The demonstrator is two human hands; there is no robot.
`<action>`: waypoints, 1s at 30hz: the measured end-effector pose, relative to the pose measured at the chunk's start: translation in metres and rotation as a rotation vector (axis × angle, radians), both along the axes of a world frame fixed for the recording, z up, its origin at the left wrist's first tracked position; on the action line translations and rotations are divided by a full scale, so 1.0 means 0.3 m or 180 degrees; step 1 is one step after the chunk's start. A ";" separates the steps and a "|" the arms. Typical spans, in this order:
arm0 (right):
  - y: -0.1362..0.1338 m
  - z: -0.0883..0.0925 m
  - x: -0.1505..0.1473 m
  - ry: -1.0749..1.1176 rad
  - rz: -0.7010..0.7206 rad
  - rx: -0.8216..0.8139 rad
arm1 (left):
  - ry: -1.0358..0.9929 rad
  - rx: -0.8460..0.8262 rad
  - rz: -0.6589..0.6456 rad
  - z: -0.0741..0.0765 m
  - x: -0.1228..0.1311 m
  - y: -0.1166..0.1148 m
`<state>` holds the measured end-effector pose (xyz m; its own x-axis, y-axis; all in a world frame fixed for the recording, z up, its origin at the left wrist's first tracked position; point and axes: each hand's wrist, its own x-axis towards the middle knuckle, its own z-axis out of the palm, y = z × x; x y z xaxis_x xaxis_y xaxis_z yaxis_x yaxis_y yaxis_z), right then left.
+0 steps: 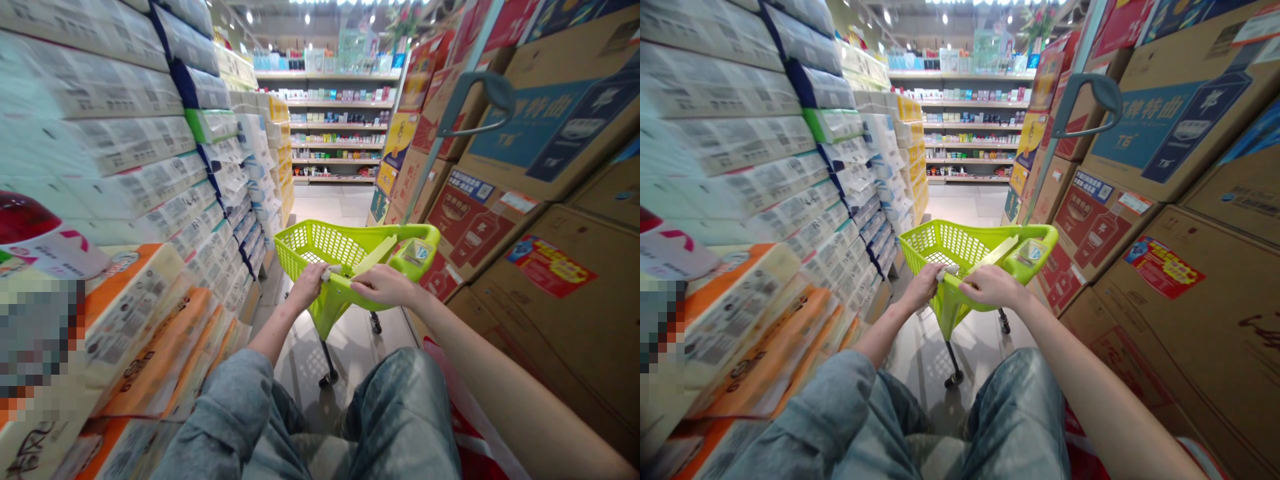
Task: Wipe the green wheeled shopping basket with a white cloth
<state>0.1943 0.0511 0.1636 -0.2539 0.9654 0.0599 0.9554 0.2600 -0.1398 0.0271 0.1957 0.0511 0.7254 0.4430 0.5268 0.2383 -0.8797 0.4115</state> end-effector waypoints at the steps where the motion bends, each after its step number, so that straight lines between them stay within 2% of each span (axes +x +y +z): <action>1: 0.002 -0.003 0.008 0.0080 0.0003 -0.0009 | -0.0008 -0.0012 -0.0026 0.006 0.002 -0.007; 9: -0.003 -0.022 0.084 0.0594 0.0007 -0.0184 | -0.0178 -0.0258 -0.0614 0.048 0.023 -0.087; 13: -0.005 -0.030 0.123 0.0611 0.0060 -0.0150 | -0.0521 -0.0986 -0.0793 0.037 0.033 -0.132; 15: -0.005 -0.035 0.140 0.0587 0.0011 -0.0154 | -0.0640 -0.1491 -0.0793 0.032 0.031 -0.136; 17: -0.004 -0.039 0.152 0.0565 -0.0052 -0.0174 | -0.0655 -0.1759 -0.0819 0.032 0.029 -0.126; 19: -0.004 -0.042 0.157 0.0544 -0.0076 -0.0190 | -0.0492 -0.1575 -0.0835 0.038 0.030 -0.106; 25: -0.002 -0.030 0.142 0.0498 -0.0128 -0.0215 | 0.0367 -0.0312 -0.0784 0.075 0.039 -0.050; 30: 0.002 -0.023 0.135 0.0460 -0.0230 -0.0267 | 0.0659 0.0277 -0.0365 0.070 0.054 -0.054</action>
